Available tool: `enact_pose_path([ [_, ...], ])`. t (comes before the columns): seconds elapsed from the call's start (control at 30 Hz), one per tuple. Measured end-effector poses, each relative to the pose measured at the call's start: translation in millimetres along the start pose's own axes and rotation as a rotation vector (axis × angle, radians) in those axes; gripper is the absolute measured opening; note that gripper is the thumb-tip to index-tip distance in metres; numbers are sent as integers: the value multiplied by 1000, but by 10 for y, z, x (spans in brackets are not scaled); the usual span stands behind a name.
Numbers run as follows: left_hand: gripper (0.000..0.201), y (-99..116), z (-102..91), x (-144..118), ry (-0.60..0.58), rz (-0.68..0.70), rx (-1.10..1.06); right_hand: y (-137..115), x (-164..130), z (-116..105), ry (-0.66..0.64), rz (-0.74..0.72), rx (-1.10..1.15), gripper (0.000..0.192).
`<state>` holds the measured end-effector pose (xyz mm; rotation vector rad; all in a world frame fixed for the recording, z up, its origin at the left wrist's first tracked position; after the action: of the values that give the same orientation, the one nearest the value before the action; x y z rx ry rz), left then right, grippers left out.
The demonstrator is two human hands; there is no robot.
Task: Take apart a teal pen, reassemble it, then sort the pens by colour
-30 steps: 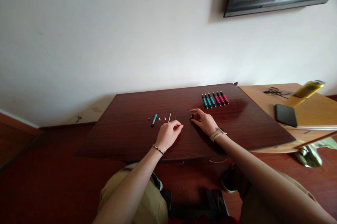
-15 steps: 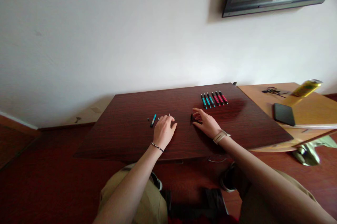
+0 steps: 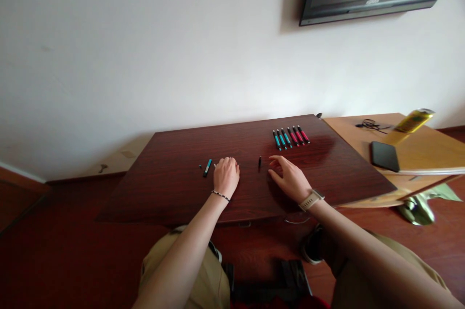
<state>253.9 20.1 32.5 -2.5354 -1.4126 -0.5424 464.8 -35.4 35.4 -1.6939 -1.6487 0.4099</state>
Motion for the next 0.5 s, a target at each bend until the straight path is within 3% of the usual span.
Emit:
enact_pose_path([
  [0.23, 14, 68, -33, 15, 51, 47, -136, -280, -140, -142, 46, -60, 142, 13],
  [0.33, 11, 207, -144, -55, 117, 121, -323, -406, -208, -137, -5, -76, 207, 21],
  [0.43, 7, 384, -246, -157, 133, 218, -470, -396, -238, -43, -78, 3, 313, 36],
  [0.5, 8, 463, -296, -222, 128, 262, -515, -406, -260, 86, -169, 21, 396, 32],
])
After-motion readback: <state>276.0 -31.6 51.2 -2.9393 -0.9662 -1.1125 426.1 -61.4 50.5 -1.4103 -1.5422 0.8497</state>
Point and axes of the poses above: each hand's wrist, its own x-axis towards the middle knuckle, its own z-axis out of the palm, y = z × x, the point moved 10 cm from there along x, towards the middle knuckle, and after that the axes turned 12 degrees about z, right-handed, at the moved point
